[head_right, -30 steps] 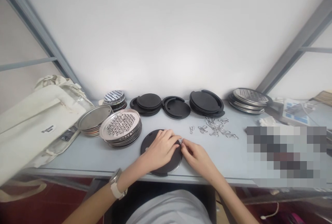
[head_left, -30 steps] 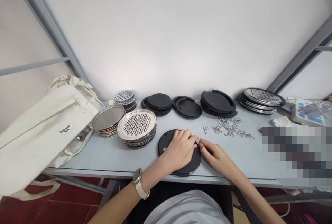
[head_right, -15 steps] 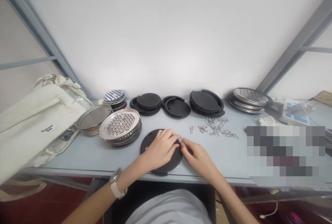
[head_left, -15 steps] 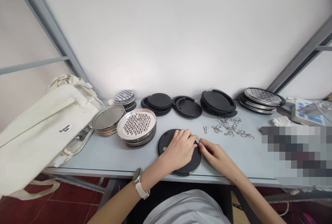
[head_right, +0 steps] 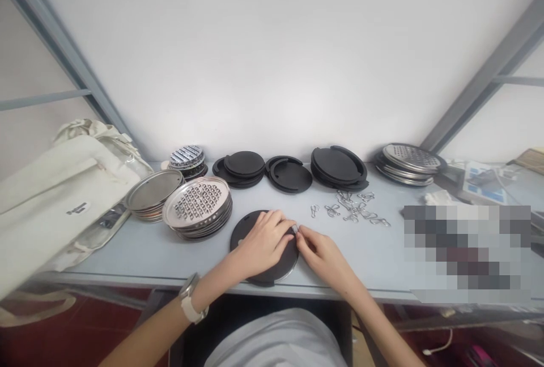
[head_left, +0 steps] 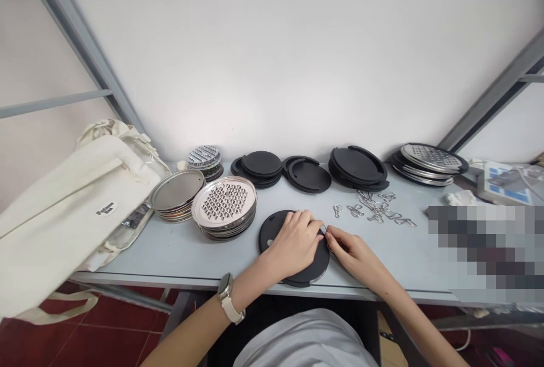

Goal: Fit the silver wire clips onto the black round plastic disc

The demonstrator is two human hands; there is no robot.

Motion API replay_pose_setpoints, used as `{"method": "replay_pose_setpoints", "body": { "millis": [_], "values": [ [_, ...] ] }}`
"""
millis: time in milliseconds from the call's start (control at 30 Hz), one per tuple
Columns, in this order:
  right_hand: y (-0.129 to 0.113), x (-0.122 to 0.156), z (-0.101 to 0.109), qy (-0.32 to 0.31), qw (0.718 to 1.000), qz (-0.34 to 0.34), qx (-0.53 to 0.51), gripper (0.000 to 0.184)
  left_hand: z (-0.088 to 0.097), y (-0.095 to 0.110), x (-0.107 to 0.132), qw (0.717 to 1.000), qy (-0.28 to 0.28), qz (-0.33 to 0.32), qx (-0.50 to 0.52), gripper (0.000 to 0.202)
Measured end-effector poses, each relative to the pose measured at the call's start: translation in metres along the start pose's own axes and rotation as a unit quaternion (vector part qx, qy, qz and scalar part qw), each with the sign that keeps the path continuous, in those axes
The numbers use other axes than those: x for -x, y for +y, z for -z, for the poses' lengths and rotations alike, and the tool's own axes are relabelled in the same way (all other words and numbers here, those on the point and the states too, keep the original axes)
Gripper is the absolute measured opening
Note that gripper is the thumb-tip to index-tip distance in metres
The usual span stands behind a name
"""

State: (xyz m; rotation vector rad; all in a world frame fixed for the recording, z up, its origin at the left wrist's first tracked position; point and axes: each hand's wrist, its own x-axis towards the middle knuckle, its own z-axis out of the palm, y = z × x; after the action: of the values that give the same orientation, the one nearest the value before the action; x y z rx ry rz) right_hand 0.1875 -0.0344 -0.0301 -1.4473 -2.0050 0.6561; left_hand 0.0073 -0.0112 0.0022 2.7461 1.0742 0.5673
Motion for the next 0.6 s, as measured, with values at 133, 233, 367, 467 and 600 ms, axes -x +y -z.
{"method": "replay_pose_setpoints", "body": {
  "millis": [133, 233, 367, 467, 600],
  "values": [
    [0.0005, 0.0002, 0.0000, -0.001, 1.000, -0.001, 0.003, 0.032, 0.0001, 0.0001, -0.0004, 1.000, 0.000, -0.001, -0.002, 0.021],
    [0.0002, -0.0003, 0.0002, -0.004, 1.000, -0.001, 0.002, 0.033, 0.0004, 0.0004, -0.0009, 1.000, -0.002, -0.005, -0.006, 0.021],
    [-0.0002, -0.0005, 0.0006, -0.006, 1.000, -0.002, 0.001, 0.033, 0.0016, 0.0009, -0.0014, 1.000, -0.001, -0.013, -0.016, 0.021],
    [0.0004, -0.0004, 0.0005, -0.005, 1.000, -0.005, -0.001, 0.033, 0.0021, 0.0006, -0.0015, 1.000, 0.001, -0.017, -0.015, 0.020],
    [0.0010, 0.0001, 0.0005, -0.008, 1.000, -0.010, -0.003, 0.033, 0.0017, -0.0004, -0.0013, 1.000, 0.002, -0.017, -0.009, 0.020]
  ]
}}
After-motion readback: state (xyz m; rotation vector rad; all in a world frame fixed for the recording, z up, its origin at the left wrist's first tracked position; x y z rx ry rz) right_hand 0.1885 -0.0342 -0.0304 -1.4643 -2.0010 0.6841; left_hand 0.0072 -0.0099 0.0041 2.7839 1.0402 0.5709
